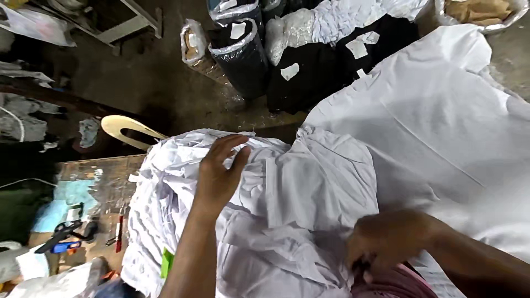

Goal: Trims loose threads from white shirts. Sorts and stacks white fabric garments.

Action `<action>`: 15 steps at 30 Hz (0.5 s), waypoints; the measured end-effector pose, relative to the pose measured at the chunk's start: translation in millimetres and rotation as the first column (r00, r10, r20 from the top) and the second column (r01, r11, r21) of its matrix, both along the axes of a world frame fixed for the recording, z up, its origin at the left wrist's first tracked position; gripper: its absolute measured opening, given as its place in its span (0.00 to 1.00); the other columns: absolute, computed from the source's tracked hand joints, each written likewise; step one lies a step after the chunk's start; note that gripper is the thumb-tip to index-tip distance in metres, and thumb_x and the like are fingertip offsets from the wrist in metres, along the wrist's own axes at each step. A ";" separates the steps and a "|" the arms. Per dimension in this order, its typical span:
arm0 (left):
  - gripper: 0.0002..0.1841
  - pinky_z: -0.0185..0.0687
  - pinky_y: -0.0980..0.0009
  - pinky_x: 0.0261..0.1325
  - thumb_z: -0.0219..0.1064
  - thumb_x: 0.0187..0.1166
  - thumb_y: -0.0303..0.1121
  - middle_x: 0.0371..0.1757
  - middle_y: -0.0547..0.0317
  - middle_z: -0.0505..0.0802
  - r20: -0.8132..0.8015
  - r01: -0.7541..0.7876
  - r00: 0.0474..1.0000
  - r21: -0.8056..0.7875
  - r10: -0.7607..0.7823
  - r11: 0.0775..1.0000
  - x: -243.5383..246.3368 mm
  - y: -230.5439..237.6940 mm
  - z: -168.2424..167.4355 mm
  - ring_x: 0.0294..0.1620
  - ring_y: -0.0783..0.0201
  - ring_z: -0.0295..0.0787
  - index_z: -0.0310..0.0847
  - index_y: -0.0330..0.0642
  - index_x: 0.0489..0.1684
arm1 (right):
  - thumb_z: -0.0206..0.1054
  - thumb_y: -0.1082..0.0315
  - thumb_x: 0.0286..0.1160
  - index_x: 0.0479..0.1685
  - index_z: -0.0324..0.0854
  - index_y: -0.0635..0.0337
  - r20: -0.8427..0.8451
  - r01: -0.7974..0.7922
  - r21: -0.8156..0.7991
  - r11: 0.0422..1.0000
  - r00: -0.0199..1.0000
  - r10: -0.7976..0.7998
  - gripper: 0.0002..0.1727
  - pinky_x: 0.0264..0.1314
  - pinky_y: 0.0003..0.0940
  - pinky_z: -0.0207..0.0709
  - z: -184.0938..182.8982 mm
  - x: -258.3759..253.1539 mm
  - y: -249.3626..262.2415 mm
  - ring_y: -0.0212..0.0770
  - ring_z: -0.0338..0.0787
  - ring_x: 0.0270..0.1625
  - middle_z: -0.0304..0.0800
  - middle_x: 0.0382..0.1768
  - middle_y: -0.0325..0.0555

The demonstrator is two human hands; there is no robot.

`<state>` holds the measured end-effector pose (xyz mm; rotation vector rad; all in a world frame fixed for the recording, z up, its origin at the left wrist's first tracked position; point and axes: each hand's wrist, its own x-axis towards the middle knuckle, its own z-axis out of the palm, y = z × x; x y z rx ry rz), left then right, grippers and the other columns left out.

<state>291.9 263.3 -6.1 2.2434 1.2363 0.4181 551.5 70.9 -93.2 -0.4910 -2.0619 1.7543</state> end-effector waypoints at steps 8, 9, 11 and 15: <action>0.14 0.84 0.46 0.62 0.63 0.86 0.30 0.59 0.37 0.90 -0.271 0.148 0.947 -0.104 -0.171 0.983 72.6 -2.6 -48.1 0.57 0.43 0.90 0.87 0.31 0.61 | 0.67 0.56 0.84 0.62 0.83 0.68 0.371 0.745 0.095 0.661 0.589 -0.718 0.22 0.54 0.49 0.82 -30.7 21.0 45.6 0.49 0.89 0.45 0.91 0.46 0.58; 0.15 0.82 0.44 0.67 0.61 0.87 0.29 0.64 0.36 0.88 -0.306 0.147 0.935 -0.132 -0.182 0.980 82.0 0.5 -58.8 0.61 0.41 0.88 0.85 0.32 0.65 | 0.68 0.56 0.83 0.63 0.82 0.68 0.382 0.786 0.110 0.609 0.532 -0.756 0.24 0.54 0.52 0.82 -37.1 17.9 54.2 0.51 0.89 0.46 0.90 0.46 0.59; 0.21 0.75 0.42 0.75 0.57 0.89 0.29 0.75 0.36 0.82 -0.372 0.136 0.904 -0.218 -0.211 0.966 96.7 9.5 -80.4 0.72 0.38 0.82 0.76 0.36 0.79 | 0.69 0.57 0.82 0.68 0.78 0.68 0.394 0.842 0.126 0.525 0.443 -0.805 0.25 0.57 0.55 0.83 -45.4 11.4 71.3 0.53 0.90 0.48 0.89 0.48 0.60; 0.12 0.75 0.40 0.71 0.64 0.83 0.26 0.59 0.33 0.90 -0.448 0.089 0.857 -0.356 -0.253 0.930 104.3 21.9 -115.0 0.65 0.36 0.85 0.86 0.29 0.58 | 0.62 0.62 0.88 0.69 0.75 0.69 0.454 0.870 0.175 0.461 0.345 -0.822 0.21 0.60 0.59 0.82 -53.2 2.5 100.9 0.58 0.90 0.53 0.86 0.57 0.63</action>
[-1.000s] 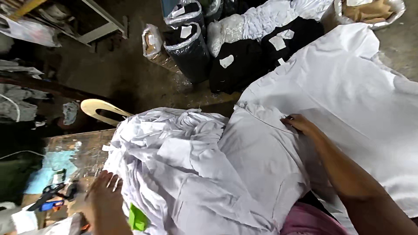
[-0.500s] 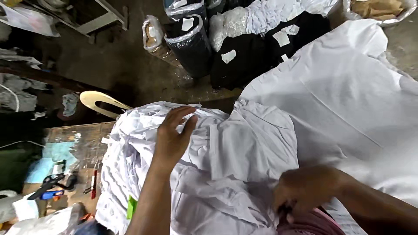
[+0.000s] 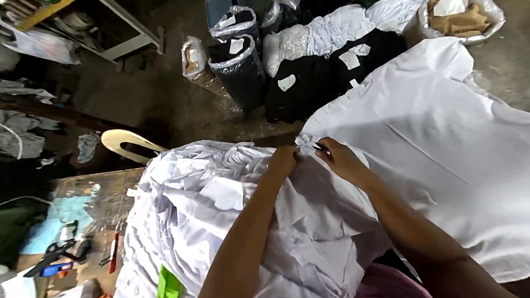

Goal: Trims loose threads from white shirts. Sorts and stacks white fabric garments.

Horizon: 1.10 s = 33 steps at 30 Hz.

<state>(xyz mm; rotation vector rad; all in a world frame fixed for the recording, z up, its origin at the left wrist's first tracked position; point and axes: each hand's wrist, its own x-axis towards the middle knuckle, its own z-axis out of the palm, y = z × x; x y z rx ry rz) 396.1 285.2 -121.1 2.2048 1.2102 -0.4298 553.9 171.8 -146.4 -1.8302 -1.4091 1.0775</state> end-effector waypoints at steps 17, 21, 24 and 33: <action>0.10 0.69 0.51 0.83 0.69 0.80 0.31 0.60 0.42 0.93 0.424 0.383 0.879 -0.359 -0.216 0.851 -41.2 -82.2 39.4 0.69 0.50 0.87 0.93 0.32 0.44 | 0.67 0.61 0.84 0.62 0.82 0.71 0.008 0.167 -0.010 0.986 0.986 -0.167 0.21 0.66 0.67 0.78 -89.8 39.7 37.7 0.67 0.88 0.61 0.87 0.59 0.69; 0.13 0.85 0.65 0.45 0.62 0.86 0.30 0.31 0.50 0.93 0.463 0.498 0.861 -0.687 -0.209 0.529 -58.2 -99.4 69.6 0.31 0.65 0.89 0.90 0.29 0.42 | 0.71 0.51 0.80 0.53 0.85 0.71 -0.133 0.111 -0.462 0.880 0.972 -0.192 0.26 0.51 0.55 0.79 -138.2 88.6 3.0 0.53 0.85 0.44 0.87 0.43 0.63; 0.13 0.78 0.77 0.35 0.64 0.85 0.33 0.28 0.56 0.91 0.492 0.475 0.862 -0.697 -0.124 0.537 -72.4 -94.0 68.8 0.26 0.75 0.82 0.90 0.31 0.40 | 0.65 0.65 0.84 0.44 0.82 0.65 -0.331 0.117 -0.455 0.883 0.898 -0.290 0.10 0.20 0.21 0.63 -127.0 90.7 -17.7 0.25 0.67 0.17 0.74 0.21 0.36; 0.20 0.81 0.77 0.44 0.65 0.84 0.44 0.38 0.59 0.92 0.510 0.451 0.860 -0.731 -0.029 0.512 -88.8 -102.1 60.9 0.36 0.77 0.85 0.90 0.32 0.43 | 0.67 0.58 0.84 0.51 0.82 0.70 -0.204 0.311 -0.436 0.845 0.880 -0.429 0.19 0.43 0.46 0.77 -127.4 84.1 -36.2 0.44 0.80 0.36 0.84 0.38 0.56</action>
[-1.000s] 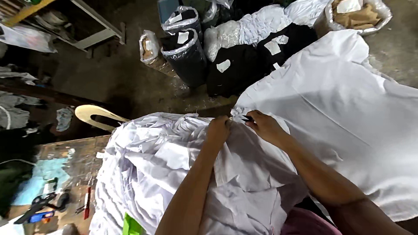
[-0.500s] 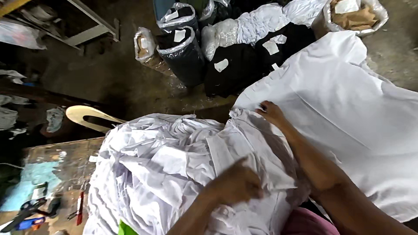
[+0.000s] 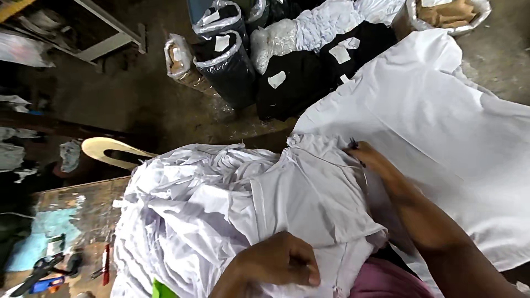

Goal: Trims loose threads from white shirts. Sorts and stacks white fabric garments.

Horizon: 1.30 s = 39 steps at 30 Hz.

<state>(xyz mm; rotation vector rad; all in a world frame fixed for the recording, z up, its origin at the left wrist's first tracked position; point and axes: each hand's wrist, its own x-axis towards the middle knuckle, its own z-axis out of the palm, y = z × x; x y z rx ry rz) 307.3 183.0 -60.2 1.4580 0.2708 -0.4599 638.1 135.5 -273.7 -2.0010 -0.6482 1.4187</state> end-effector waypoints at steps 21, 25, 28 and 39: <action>0.22 0.80 0.48 0.72 0.67 0.74 0.20 0.67 0.31 0.88 0.009 -0.309 0.882 0.766 0.471 0.563 35.3 -8.5 7.2 0.68 0.42 0.88 0.80 0.22 0.69 | 0.60 0.70 0.80 0.44 0.83 0.66 -0.102 -0.060 0.673 0.737 0.980 0.173 0.09 0.32 0.14 0.72 167.1 -62.9 -29.8 0.14 0.75 0.26 0.85 0.31 0.30; 0.22 0.92 0.47 0.43 0.74 0.59 0.19 0.55 0.39 0.92 0.101 -0.159 0.982 0.895 0.158 0.418 27.5 -48.5 2.4 0.50 0.42 0.94 0.90 0.34 0.57 | 0.67 0.61 0.80 0.63 0.85 0.67 0.058 -0.298 0.758 0.580 0.917 0.394 0.21 0.56 0.26 0.83 124.6 -93.6 -19.1 0.30 0.89 0.54 0.90 0.63 0.50; 0.22 0.90 0.52 0.54 0.71 0.69 0.29 0.58 0.43 0.92 0.112 -0.192 0.977 0.830 0.180 0.524 14.3 -44.9 7.0 0.55 0.48 0.92 0.89 0.41 0.65 | 0.67 0.66 0.81 0.40 0.87 0.70 0.180 -0.365 0.844 0.392 0.883 0.434 0.13 0.53 0.23 0.82 97.8 -117.9 -31.2 0.35 0.90 0.48 0.91 0.46 0.56; 0.24 0.83 0.56 0.63 0.71 0.80 0.38 0.64 0.38 0.87 -0.072 -0.210 0.908 0.774 0.413 0.598 71.3 67.0 -31.9 0.58 0.48 0.87 0.83 0.34 0.71 | 0.66 0.70 0.73 0.35 0.86 0.58 0.565 -0.609 0.767 0.201 0.790 0.238 0.04 0.36 0.34 0.85 94.6 -125.2 -37.5 0.42 0.92 0.37 0.93 0.44 0.48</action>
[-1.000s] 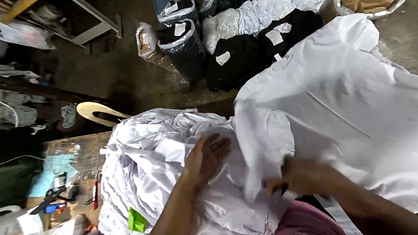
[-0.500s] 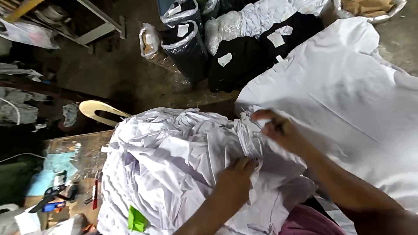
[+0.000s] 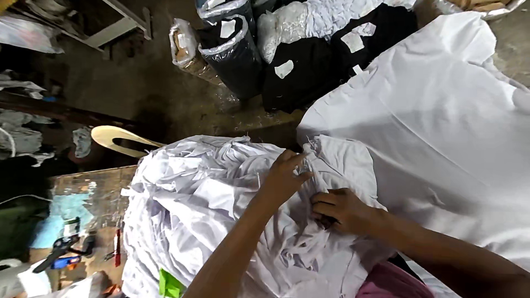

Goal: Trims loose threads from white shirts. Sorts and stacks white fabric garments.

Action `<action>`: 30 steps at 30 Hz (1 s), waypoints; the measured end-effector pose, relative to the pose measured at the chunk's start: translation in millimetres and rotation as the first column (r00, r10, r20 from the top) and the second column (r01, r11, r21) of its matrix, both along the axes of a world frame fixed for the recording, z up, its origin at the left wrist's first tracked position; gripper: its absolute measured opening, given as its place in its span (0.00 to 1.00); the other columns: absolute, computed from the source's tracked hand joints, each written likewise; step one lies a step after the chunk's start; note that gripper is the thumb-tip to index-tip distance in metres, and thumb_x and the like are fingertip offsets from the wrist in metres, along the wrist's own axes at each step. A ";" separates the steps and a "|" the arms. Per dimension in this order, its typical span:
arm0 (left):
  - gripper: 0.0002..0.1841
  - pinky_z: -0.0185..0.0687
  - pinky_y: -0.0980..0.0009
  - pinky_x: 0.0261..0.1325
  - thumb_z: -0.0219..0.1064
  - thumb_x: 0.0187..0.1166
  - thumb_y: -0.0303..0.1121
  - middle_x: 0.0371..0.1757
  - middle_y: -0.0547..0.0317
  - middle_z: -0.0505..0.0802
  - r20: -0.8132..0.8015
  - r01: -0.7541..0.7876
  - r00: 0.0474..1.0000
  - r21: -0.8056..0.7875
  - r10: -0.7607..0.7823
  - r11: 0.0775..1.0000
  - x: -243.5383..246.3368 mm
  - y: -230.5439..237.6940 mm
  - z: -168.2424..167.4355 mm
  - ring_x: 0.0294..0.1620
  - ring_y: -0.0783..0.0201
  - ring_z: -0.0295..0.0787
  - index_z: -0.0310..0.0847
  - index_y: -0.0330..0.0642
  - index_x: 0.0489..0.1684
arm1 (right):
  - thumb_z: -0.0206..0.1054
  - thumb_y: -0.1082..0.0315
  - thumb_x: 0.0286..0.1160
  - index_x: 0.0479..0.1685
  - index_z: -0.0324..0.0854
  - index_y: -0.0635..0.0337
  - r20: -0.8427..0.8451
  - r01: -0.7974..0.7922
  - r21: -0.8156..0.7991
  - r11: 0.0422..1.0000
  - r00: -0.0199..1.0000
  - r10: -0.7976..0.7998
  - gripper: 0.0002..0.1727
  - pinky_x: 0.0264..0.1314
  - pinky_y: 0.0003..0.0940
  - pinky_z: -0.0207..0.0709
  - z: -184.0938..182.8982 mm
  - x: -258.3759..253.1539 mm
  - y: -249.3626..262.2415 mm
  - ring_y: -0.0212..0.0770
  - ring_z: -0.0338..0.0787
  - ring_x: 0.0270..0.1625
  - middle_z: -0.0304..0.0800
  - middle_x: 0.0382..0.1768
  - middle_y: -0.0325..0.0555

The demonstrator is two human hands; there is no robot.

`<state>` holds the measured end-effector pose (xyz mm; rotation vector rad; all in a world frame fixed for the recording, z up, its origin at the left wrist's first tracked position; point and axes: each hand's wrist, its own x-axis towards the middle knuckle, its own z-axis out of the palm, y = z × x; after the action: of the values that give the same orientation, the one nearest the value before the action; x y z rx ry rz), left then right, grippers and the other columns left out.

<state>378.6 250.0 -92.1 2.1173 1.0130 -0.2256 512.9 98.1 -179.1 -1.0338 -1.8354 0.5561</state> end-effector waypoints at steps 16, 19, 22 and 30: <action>0.11 0.86 0.54 0.50 0.67 0.83 0.31 0.43 0.40 0.91 0.152 -0.232 0.967 0.213 0.202 0.949 7.8 21.6 -26.8 0.40 0.51 0.90 0.87 0.27 0.42 | 0.64 0.58 0.86 0.64 0.76 0.68 0.058 0.235 -0.566 0.791 0.967 -0.246 0.22 0.52 0.50 0.85 18.0 88.5 96.7 0.49 0.90 0.47 0.87 0.51 0.57; 0.10 0.85 0.61 0.44 0.69 0.82 0.30 0.40 0.45 0.91 0.234 -0.291 0.943 0.246 0.235 0.925 6.6 19.3 -28.4 0.35 0.58 0.87 0.88 0.29 0.39 | 0.67 0.67 0.83 0.59 0.81 0.67 0.057 0.085 -0.579 0.811 0.996 -0.063 0.13 0.56 0.50 0.85 14.1 79.9 110.9 0.49 0.91 0.47 0.90 0.47 0.56; 0.09 0.85 0.64 0.43 0.70 0.80 0.29 0.40 0.46 0.90 0.273 -0.307 0.932 0.237 0.240 0.922 6.0 18.6 -29.9 0.35 0.60 0.87 0.88 0.29 0.39 | 0.73 0.67 0.77 0.49 0.89 0.64 0.075 -0.028 -0.556 0.831 0.994 0.084 0.10 0.54 0.51 0.85 10.9 75.2 119.7 0.49 0.93 0.44 0.93 0.40 0.53; 0.08 0.84 0.70 0.44 0.70 0.80 0.28 0.40 0.49 0.91 0.351 -0.426 0.867 0.156 0.353 0.891 1.8 20.5 -28.4 0.36 0.66 0.86 0.89 0.30 0.41 | 0.70 0.71 0.77 0.48 0.92 0.63 0.071 -0.042 -0.546 0.837 0.993 0.096 0.08 0.56 0.61 0.82 9.3 59.6 107.6 0.56 0.93 0.48 0.95 0.42 0.55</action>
<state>380.4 270.5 -120.5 2.0018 1.2918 0.4398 572.5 205.6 -169.8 -1.3875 -1.8438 1.1391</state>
